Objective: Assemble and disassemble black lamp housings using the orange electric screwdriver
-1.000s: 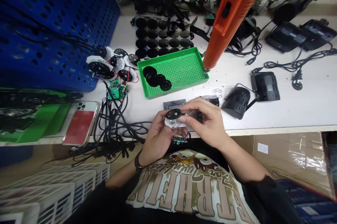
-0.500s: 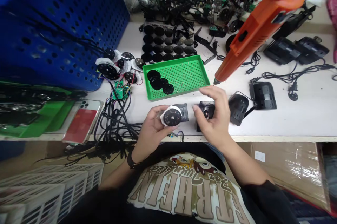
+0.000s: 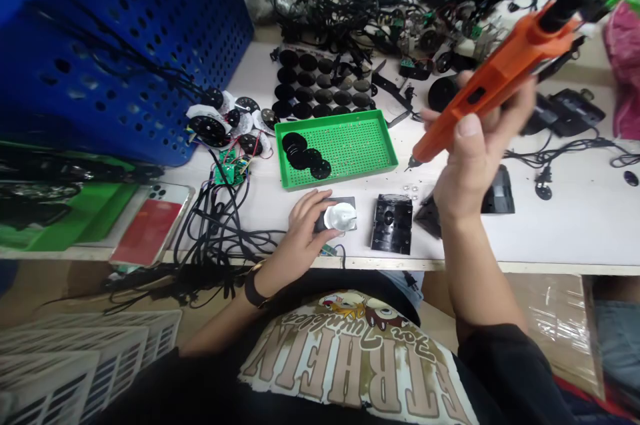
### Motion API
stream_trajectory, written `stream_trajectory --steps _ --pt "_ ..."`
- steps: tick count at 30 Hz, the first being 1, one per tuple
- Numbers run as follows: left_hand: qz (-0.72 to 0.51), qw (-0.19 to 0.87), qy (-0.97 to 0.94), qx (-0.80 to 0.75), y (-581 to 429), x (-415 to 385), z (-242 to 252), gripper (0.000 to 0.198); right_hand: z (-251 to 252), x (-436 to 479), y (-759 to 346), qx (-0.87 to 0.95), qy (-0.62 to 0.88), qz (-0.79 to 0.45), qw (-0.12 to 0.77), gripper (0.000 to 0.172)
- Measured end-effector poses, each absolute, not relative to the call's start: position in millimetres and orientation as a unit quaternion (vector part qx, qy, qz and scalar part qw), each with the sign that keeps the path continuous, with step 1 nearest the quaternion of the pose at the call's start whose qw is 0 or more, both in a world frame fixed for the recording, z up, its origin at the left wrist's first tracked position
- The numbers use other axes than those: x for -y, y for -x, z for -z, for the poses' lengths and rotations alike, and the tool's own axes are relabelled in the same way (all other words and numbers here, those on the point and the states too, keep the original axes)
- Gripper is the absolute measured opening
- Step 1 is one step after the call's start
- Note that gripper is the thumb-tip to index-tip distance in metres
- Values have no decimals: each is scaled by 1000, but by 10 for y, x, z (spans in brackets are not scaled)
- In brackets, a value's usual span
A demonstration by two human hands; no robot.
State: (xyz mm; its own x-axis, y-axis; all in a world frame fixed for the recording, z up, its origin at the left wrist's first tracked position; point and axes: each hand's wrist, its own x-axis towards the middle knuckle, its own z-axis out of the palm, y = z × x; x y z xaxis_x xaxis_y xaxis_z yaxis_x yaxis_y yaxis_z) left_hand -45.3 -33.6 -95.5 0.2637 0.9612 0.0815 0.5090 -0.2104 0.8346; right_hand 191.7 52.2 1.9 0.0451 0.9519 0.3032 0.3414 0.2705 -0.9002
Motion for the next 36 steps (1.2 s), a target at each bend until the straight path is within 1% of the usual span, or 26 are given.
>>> stream_trajectory --steps 2,3,5,7,9,11,14,16,20,22,25,27,30,33,36 --pt "-320 357 -708 -518 458 359 988 39 -43 -455 -1860 628 526 -288 496 52" --pt "-327 348 -705 -525 456 371 998 43 -43 -426 -1830 633 528 -279 493 54" --pt "-346 330 -694 -538 450 391 1007 57 -34 -423 -1772 641 528 -261 493 61" --pt "-364 335 -686 -533 447 401 1000 68 -24 -495 -1716 628 510 -241 536 71" --pt "-379 350 -681 -519 445 400 981 74 -24 -586 -1655 595 469 -241 607 78" --pt "-393 359 -675 -511 435 394 957 77 -36 -626 -1591 567 432 -266 649 76" --pt "-404 371 -665 -506 394 388 926 74 -86 -541 -1519 553 407 -305 660 68" --pt "-411 376 -663 -500 352 389 921 72 -133 -426 -1501 553 396 -333 653 66" --pt "-435 369 -659 -490 277 383 951 66 -157 -212 -1522 573 368 -407 609 58" --pt "-448 363 -656 -487 255 375 973 60 -97 -139 -1535 590 365 -410 593 54" --pt "-465 350 -654 -483 236 364 994 51 37 -73 -1533 609 370 -428 556 56" --pt "-468 343 -654 -485 225 360 1003 49 97 -55 -1520 604 358 -460 544 53" --pt "-468 330 -659 -487 211 356 1022 47 92 -54 -1499 586 331 -470 571 47" --pt "-471 310 -666 -488 202 353 1045 47 30 -56 -1485 572 299 -460 610 49" --pt "-466 292 -674 -494 196 352 1056 47 -1 -43 -1441 564 298 -448 627 42"
